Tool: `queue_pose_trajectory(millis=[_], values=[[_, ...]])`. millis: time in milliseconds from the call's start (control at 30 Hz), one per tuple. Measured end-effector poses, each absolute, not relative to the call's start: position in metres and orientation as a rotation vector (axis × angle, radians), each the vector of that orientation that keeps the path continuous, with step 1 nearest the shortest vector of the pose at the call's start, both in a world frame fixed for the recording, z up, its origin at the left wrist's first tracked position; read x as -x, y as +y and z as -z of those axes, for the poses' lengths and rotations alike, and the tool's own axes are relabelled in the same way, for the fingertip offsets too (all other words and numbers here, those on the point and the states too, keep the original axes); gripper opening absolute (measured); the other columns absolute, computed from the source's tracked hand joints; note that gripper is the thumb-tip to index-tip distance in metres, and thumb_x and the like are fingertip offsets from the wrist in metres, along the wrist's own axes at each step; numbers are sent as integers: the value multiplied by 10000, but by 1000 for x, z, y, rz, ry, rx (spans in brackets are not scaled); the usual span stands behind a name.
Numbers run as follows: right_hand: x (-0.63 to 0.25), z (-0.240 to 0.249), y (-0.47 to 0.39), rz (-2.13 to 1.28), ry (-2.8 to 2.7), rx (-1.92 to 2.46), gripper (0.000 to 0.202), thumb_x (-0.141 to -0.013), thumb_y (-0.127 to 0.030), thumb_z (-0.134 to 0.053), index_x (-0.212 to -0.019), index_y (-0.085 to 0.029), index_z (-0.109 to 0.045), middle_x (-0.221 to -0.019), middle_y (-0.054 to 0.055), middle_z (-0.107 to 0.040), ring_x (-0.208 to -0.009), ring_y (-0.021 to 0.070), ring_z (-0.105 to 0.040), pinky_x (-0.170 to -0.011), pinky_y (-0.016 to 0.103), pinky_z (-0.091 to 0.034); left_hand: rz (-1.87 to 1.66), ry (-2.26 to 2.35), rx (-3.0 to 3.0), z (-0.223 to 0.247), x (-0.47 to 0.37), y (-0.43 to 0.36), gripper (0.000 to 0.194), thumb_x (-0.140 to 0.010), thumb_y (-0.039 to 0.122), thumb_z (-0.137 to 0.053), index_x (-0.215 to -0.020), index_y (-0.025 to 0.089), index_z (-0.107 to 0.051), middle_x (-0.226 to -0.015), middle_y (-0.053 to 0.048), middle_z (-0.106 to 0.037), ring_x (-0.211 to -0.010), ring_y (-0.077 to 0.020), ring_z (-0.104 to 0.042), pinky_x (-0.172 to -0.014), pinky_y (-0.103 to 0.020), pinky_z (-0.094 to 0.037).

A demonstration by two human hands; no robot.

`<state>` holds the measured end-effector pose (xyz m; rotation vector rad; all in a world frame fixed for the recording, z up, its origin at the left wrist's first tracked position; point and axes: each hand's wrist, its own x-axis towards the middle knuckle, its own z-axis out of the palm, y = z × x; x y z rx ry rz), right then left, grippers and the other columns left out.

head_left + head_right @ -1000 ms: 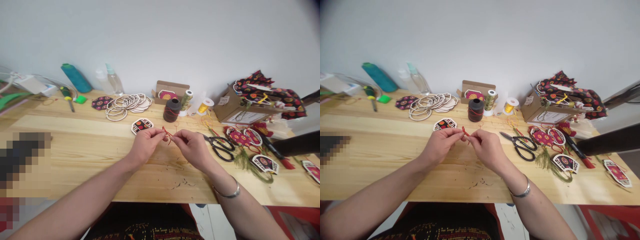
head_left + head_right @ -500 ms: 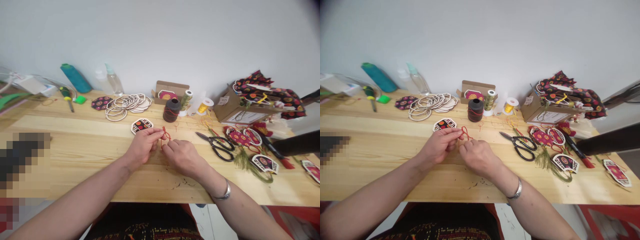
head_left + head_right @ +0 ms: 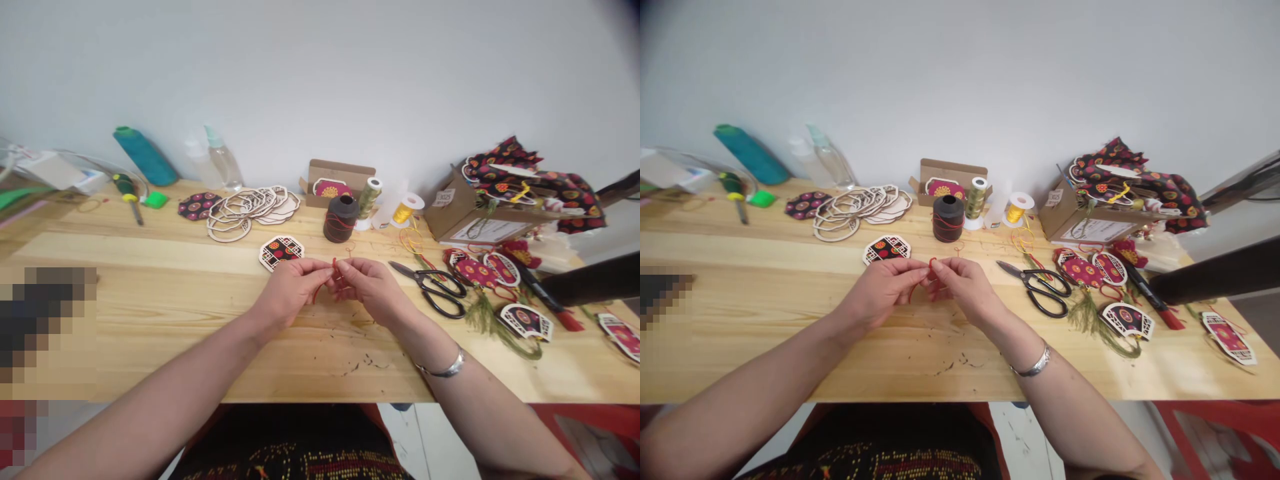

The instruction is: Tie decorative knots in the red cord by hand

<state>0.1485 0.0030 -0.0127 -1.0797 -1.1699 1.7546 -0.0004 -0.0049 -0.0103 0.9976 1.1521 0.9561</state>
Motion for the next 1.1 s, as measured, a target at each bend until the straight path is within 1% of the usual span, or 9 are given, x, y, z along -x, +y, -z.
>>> queue_pose_trajectory(millis=[67,133,200,267,400,500,667,833,1100], values=[[-148,13,2,-1750,-1168,1090,305,-712,-430,-667,-752,-136,-596,-666,6,-609,-508,68,-510,-487,214,-421,-942,1154,-1024,10,0,-6,173,-684,294,-666,-743,136,-703,-586,7,-604,-385,-22,-327,-367,-182,-201],[-147,13,2,-1717,-1174,1121,297,-668,-391,-714,-766,-135,-602,-643,-8,-602,-461,45,-452,-432,188,-347,-928,1171,-1039,11,0,-6,154,-683,283,-660,-716,137,-695,-588,13,-600,-384,-23,-331,-366,-182,-211],[-147,15,3,-1674,-1173,1147,305,-630,-363,-744,-777,-134,-606,-622,-17,-597,-446,34,-413,-418,181,-299,-912,1192,-1049,12,0,-6,142,-687,275,-649,-691,138,-684,-588,15,-599,-381,-25,-336,-363,-183,-218],[-146,15,3,-1625,-1165,1163,313,-607,-358,-757,-770,-135,-609,-602,-25,-587,-443,34,-396,-418,184,-278,-903,1205,-1059,12,0,-5,140,-688,271,-642,-674,136,-675,-586,16,-598,-378,-25,-337,-363,-184,-224],[-146,15,3,-1555,-1158,1182,300,-591,-362,-758,-719,-140,-602,-576,-33,-565,-435,37,-374,-420,200,-262,-888,1210,-1048,11,0,-5,146,-690,271,-634,-702,132,-676,-599,10,-604,-367,-22,-320,-361,-189,-216],[-147,14,3,-1527,-1179,1187,296,-606,-383,-741,-680,-149,-575,-541,-48,-524,-428,41,-354,-419,209,-249,-879,1206,-1036,10,-1,-6,155,-694,272,-631,-722,128,-679,-607,3,-608,-366,-21,-314,-362,-190,-209],[-146,14,3,-1512,-1205,1189,300,-636,-402,-714,-658,-161,-537,-486,-72,-446,-428,48,-334,-426,214,-240,-891,1188,-1012,10,-1,-6,158,-687,286,-649,-702,130,-666,-594,8,-598,-370,-19,-316,-366,-188,-201],[-147,15,4,-1585,-1201,1167,324,-626,-419,-721,-686,-155,-544,-494,-68,-453,-427,43,-333,-420,207,-236,-924,1182,-1012,10,0,-5,145,-683,272,-651,-688,128,-660,-588,17,-585,-378,-17,-328,-372,-185,-211],[-149,11,4,-1558,-1222,1218,318,-610,-404,-738,-680,-149,-562,-510,-59,-473,-434,45,-355,-420,204,-257,-929,1188,-1000,9,0,-5,154,-674,290,-657,-683,136,-656,-588,22,-585,-372,-21,-315,-371,-196,-214]])
